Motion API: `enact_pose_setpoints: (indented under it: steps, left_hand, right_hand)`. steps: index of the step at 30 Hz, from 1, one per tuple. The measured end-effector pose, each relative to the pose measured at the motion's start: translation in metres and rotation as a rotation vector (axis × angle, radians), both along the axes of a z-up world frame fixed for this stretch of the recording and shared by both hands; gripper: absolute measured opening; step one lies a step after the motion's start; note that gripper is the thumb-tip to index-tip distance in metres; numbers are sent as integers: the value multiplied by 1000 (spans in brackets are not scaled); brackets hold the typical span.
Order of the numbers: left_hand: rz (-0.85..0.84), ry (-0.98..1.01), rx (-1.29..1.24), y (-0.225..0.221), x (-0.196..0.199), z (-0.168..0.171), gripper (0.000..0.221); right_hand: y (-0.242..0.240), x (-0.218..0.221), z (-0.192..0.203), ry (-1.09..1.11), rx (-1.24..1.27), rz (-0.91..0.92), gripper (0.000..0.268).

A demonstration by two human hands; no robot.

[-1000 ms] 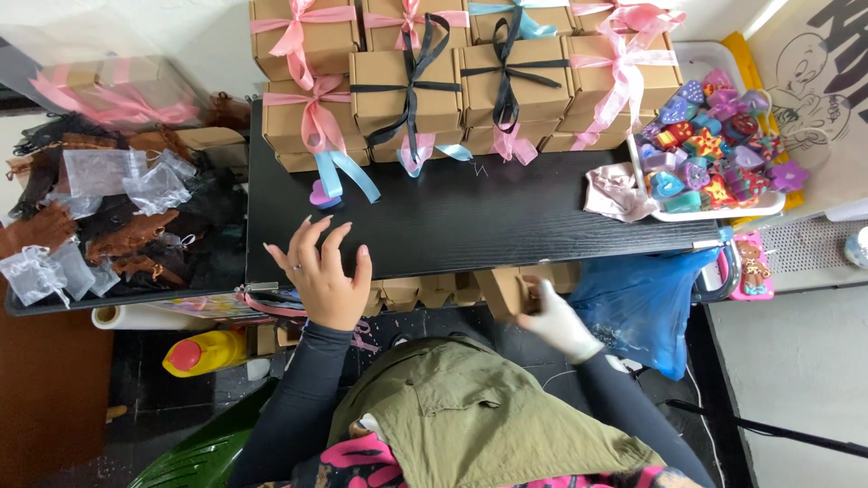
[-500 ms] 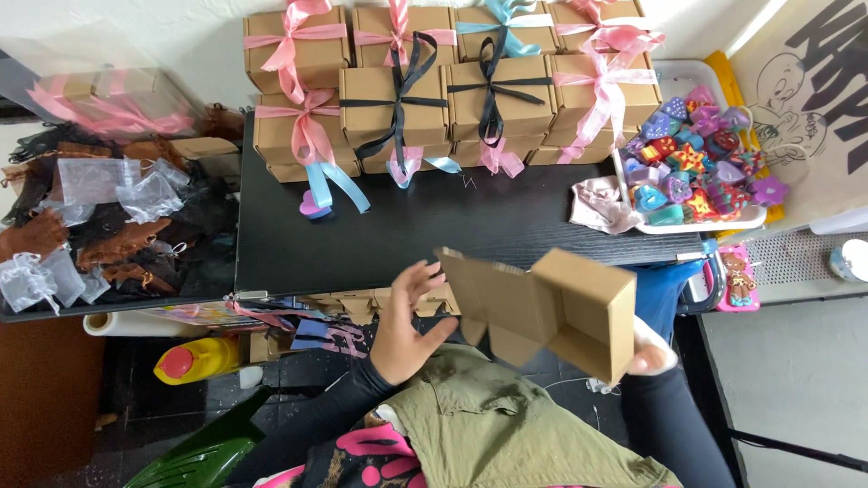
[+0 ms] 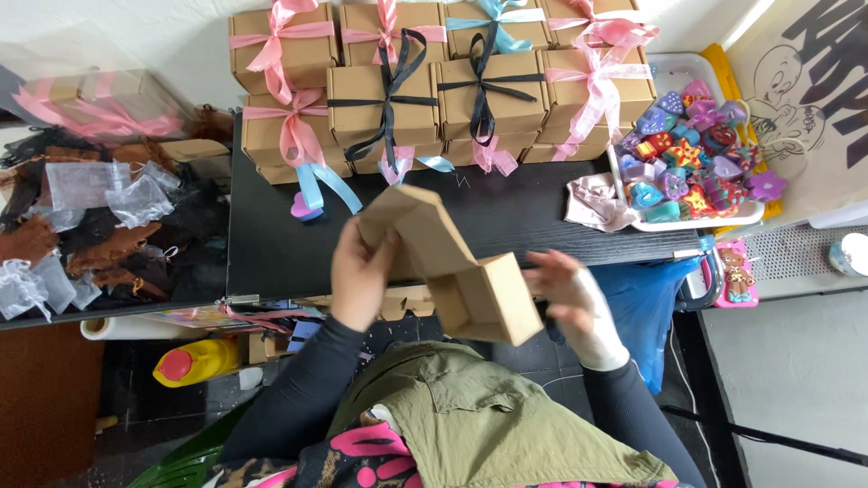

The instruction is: The person is preparing and packing small gift boxes with decorative filler, heart-shaped ornaments, and mesh bags, and tying them with ribbons.

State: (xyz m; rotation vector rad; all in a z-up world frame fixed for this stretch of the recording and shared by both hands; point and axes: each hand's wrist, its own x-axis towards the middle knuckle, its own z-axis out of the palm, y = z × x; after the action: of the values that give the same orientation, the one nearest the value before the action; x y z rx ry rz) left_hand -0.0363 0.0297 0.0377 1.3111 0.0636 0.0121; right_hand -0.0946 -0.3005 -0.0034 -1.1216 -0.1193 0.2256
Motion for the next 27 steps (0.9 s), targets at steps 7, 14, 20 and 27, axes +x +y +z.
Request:
enact_pose_setpoints:
  steps: [7,14,20,27]
  left_hand:
    - [93,-134,283,-3,59,13,29]
    - [395,-599,1056,-27,77,27,25]
    - [560,-689,1073,-24,45,26,30]
    - [-774,-757,631,-65,-24,-5,12]
  right_hand:
    - [-72,-32,-101,-209,-770,-907,13]
    - [-110,-49,-173,67,-1329,-1181,65]
    - [-98,-54,-218,479,-968,-723,25]
    - [-58,-14,-196,595,-551,-395,31]
